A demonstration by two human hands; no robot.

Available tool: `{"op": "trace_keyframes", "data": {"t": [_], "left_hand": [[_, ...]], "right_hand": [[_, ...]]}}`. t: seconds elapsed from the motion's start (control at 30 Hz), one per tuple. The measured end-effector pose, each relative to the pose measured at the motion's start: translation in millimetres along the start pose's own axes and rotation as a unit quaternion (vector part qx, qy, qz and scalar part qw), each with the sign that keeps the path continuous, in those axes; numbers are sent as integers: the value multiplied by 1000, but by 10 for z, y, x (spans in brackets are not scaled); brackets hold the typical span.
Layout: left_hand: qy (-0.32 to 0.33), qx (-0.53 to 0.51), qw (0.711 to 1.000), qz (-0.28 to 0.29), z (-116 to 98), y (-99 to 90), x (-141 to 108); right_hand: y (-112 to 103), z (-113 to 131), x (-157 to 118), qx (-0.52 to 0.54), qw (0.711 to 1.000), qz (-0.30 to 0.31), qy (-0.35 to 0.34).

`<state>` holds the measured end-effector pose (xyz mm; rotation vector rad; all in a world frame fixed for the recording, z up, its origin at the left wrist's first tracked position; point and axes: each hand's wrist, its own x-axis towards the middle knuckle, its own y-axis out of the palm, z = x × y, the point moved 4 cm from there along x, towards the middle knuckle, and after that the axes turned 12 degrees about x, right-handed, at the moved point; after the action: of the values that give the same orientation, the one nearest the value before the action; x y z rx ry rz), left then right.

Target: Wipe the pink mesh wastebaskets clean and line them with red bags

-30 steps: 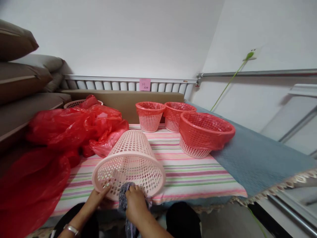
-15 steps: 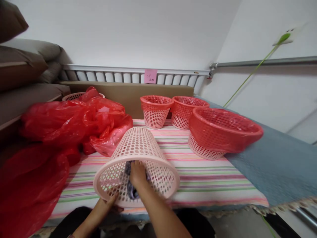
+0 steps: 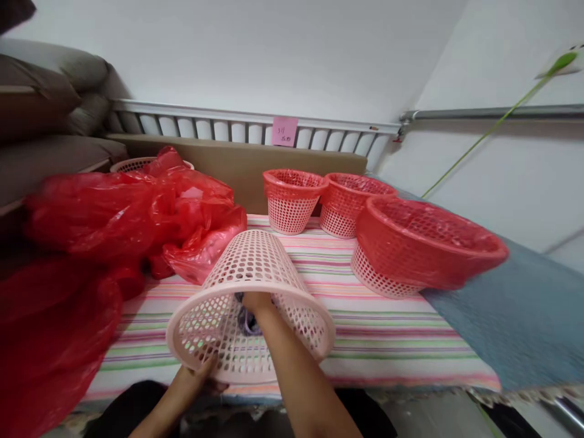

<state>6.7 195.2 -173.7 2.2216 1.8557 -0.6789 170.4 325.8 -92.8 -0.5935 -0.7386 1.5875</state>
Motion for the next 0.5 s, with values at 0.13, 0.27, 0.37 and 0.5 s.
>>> {"op": "trace_keyframes", "data": {"t": [0.13,0.27,0.37,0.5], "left_hand": [[27,12,1000,7,-70,0,-33],[54,18,998,8,-127,-52,-49],[60,18,998,18,-159,-59,-76],[57,7,997,45,-180,0,-115]], "right_hand": [[207,111,-851,-22,999,27,-6],[281,241,-1665,3,997,47,-56],[199,268,-1821,31,996,76,-35],[72,252,-1621,51,998,-25,32]]}}
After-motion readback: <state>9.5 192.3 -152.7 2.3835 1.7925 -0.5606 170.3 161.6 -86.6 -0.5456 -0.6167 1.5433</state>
